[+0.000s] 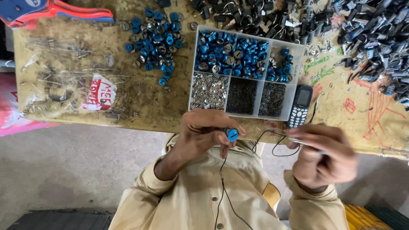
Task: The person sits at a workbench and assembles small blue metal components by hand, picking parts from a compartment tray and pressing or fitting them together one at a time, occasionally pressing buttons on a mobile phone on the bench.
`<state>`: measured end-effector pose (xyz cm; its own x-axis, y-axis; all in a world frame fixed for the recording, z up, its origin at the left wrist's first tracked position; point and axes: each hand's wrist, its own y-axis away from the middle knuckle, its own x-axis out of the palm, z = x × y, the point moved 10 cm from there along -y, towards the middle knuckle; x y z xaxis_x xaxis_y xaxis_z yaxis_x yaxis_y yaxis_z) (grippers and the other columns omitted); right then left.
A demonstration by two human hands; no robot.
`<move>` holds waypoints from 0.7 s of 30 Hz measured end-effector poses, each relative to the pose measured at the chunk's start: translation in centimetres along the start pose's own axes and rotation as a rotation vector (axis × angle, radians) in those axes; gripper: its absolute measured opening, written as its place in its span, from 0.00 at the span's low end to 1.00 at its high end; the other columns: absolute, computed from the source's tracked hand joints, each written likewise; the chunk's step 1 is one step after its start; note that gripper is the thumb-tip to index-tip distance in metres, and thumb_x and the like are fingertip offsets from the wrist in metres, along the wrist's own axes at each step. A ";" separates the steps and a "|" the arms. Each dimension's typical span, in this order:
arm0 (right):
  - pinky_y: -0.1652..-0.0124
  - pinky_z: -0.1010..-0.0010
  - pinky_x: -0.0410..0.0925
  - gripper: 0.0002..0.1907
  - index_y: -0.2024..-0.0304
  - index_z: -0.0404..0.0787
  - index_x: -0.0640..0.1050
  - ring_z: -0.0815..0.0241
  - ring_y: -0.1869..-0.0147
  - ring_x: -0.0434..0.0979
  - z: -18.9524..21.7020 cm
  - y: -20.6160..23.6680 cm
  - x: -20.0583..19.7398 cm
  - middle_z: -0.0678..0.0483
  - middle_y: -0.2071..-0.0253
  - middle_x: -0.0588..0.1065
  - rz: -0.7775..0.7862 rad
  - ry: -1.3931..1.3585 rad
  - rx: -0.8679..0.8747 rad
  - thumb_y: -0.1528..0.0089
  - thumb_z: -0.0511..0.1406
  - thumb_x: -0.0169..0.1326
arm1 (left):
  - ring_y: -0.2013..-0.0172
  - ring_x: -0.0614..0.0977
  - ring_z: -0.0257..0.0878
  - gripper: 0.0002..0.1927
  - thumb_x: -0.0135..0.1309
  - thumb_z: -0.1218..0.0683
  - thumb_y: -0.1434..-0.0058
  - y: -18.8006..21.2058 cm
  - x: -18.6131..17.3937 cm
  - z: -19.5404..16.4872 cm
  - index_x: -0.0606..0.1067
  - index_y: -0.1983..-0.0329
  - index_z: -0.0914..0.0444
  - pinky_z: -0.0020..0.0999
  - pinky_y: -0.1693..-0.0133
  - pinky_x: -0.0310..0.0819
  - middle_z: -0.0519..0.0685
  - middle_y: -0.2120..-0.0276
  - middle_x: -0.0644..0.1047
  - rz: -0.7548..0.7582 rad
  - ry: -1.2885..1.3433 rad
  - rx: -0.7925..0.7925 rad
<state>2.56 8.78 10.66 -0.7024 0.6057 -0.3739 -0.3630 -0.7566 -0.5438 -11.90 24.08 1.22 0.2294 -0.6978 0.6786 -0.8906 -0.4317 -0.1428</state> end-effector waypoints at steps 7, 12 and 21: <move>0.66 0.73 0.75 0.15 0.51 0.34 0.77 0.57 0.61 0.84 3.6 -3.5 6.1 0.46 0.55 0.79 0.324 0.248 -0.265 0.39 0.21 0.58 | 0.69 0.84 0.35 0.10 0.61 0.58 0.30 0.1 0.4 -1.4 0.81 0.49 0.67 0.29 0.69 0.83 0.53 0.60 0.82 -0.026 -0.242 0.066; 0.62 0.64 0.74 0.25 0.44 0.31 0.75 0.50 0.57 0.82 5.3 -4.8 8.8 0.44 0.54 0.78 0.584 0.444 -0.404 0.45 0.27 0.62 | 0.72 0.82 0.30 0.10 0.58 0.62 0.31 0.6 -0.6 -2.8 0.80 0.48 0.67 0.25 0.70 0.77 0.49 0.65 0.82 -0.141 -0.440 0.088; 0.54 0.59 0.73 0.32 0.40 0.22 0.72 0.45 0.51 0.78 3.7 -6.4 14.6 0.40 0.48 0.74 0.851 0.407 -0.363 0.48 0.28 0.58 | 0.73 0.75 0.28 0.14 0.53 0.63 0.29 1.6 -3.0 -5.4 0.78 0.41 0.66 0.24 0.70 0.70 0.46 0.71 0.76 -0.295 -0.669 0.104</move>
<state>-7.63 21.60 11.47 -0.3541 -0.0116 -0.9351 0.4173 -0.8968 -0.1469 -16.15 28.53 2.87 0.6734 -0.7296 0.1193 -0.7209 -0.6838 -0.1123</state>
